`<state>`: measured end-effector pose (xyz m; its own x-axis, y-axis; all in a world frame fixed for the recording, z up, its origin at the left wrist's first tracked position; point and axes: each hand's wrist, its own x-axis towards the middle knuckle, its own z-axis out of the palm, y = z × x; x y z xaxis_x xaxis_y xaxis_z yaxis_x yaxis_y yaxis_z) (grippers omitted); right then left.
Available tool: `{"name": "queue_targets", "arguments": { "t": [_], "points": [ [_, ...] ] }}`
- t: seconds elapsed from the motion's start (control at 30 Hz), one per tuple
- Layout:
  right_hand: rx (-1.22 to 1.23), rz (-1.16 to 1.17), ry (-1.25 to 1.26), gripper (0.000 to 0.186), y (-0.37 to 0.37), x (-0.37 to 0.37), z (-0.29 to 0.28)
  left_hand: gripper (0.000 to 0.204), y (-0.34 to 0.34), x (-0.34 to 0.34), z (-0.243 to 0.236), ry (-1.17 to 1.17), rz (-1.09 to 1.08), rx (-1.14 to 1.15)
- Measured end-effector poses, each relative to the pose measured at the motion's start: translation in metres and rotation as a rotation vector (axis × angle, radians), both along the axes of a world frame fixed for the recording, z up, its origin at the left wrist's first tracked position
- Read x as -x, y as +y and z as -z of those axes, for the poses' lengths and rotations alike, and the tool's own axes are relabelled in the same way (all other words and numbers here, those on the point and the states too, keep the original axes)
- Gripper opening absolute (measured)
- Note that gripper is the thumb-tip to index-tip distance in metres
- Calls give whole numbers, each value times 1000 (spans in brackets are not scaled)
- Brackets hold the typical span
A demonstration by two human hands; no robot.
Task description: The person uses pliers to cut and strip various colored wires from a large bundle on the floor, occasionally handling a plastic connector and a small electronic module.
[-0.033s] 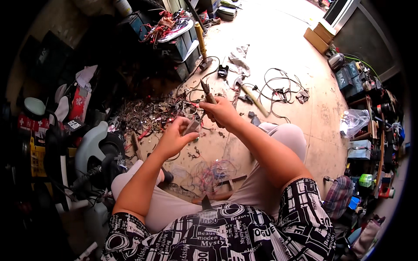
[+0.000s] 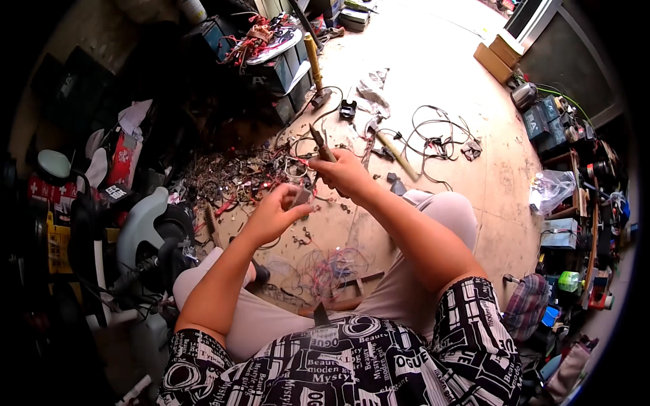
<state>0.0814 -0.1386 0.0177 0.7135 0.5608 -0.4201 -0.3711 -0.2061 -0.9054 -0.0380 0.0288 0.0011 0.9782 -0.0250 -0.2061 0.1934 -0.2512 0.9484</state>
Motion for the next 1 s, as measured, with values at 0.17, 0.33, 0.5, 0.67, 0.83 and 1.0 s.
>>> {"name": "queue_targets", "arguments": {
  "t": [0.17,0.33,0.5,0.67,0.83,1.0],
  "points": [
    [-63,-88,-146,17,6,0,10,29,-4,-5,-12,249,134,348],
    [-96,60,-369,24,13,2,9,19,-9,-8,-7,227,-92,587],
    [-86,129,-572,28,18,9,10,13,-11,-13,-13,135,-367,814],
    [-60,102,-590,26,13,14,-9,24,4,-13,-10,1,-263,501],
    [272,-181,-670,28,-1,23,-20,30,17,-11,-17,-76,-276,552],
    [513,-306,-823,31,-8,29,-20,33,19,-11,-18,-88,-191,465]
  ]
}}
